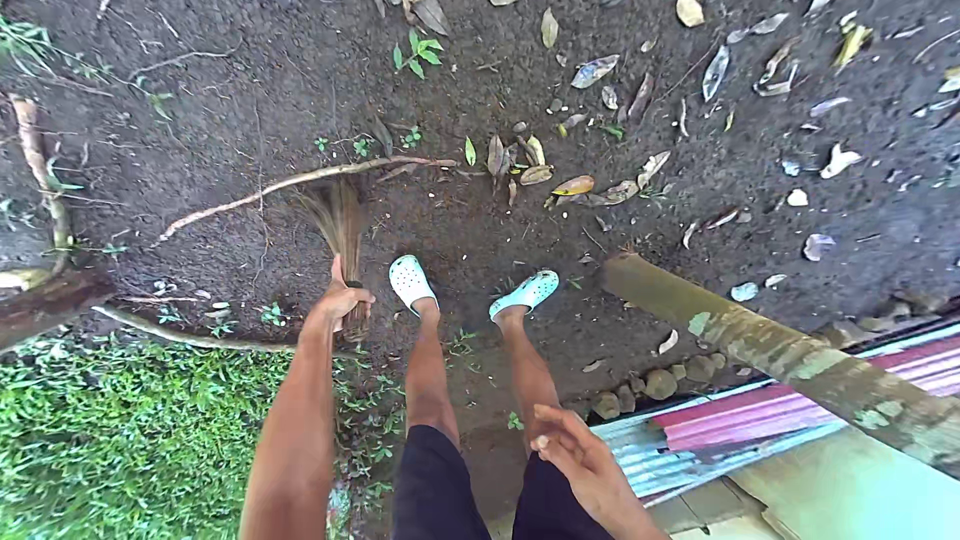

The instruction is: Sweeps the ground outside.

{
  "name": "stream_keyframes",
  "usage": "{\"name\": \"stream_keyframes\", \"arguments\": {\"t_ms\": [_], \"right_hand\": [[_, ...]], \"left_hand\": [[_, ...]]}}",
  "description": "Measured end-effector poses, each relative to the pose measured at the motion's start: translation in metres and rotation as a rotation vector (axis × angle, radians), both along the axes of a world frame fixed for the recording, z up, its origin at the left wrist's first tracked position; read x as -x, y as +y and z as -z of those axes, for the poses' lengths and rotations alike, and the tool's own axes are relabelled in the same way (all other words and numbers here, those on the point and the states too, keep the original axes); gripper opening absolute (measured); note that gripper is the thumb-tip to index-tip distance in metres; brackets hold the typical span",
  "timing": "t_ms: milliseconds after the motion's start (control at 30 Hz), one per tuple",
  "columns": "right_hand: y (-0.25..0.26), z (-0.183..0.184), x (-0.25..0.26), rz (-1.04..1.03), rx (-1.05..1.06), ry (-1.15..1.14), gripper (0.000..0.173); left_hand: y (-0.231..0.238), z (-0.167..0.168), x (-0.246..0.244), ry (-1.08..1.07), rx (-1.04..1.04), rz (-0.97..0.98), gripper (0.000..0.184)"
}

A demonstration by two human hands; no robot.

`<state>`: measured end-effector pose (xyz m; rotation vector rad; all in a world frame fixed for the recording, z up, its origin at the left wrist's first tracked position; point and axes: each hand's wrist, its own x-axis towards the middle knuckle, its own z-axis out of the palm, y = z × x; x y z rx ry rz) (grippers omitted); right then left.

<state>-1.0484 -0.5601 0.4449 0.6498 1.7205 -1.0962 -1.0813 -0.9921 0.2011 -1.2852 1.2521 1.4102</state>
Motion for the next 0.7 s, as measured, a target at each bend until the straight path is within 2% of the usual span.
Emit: {"name": "stream_keyframes", "arguments": {"t_ms": [67,100,133,200,267,333,367,400,467,500,567,633,700], "right_hand": [[0.025,-0.004,0.004,0.021,-0.01,0.001,0.045],[0.04,-0.006,0.004,0.036,-0.03,0.001,0.044],[0.054,-0.007,0.003,0.054,-0.055,0.001,0.043],[0.08,-0.002,0.0,0.071,-0.098,0.005,0.041],[0.1,0.007,0.0,0.062,-0.105,0.0,0.04],[0.114,0.011,-0.001,0.065,-0.081,-0.017,0.041],[0.119,0.011,-0.004,0.081,-0.07,-0.024,0.042],[0.123,0.01,-0.006,0.095,-0.065,-0.027,0.042],[0.129,0.01,-0.005,0.135,-0.06,-0.016,0.042],[0.132,0.008,-0.001,0.154,-0.056,-0.012,0.043],[0.141,-0.001,0.006,0.18,-0.054,-0.01,0.044],[0.155,-0.008,0.011,0.195,-0.059,-0.003,0.044],[0.172,-0.01,0.012,0.209,-0.066,0.004,0.042]], "left_hand": [[-0.004,-0.02,-0.01,0.115,-0.232,0.23,0.124],[-0.005,-0.044,-0.019,0.173,-0.301,0.276,0.125],[-0.006,-0.07,-0.028,0.208,-0.311,0.266,0.124],[-0.01,-0.102,-0.035,0.237,-0.136,0.158,0.119],[-0.005,-0.092,-0.016,0.209,0.154,0.009,0.116],[0.025,-0.048,0.033,0.124,0.329,-0.162,0.111],[0.054,-0.025,0.063,0.088,0.34,-0.209,0.106],[0.091,-0.007,0.089,0.076,0.286,-0.207,0.102],[0.172,0.012,0.133,0.125,0.029,-0.116,0.112],[0.206,0.01,0.145,0.17,-0.141,-0.049,0.12],[0.255,-0.018,0.146,0.281,-0.421,0.078,0.129],[0.264,-0.059,0.125,0.342,-0.487,0.101,0.121],[0.231,-0.084,0.087,0.314,-0.338,-0.001,0.111]]}}
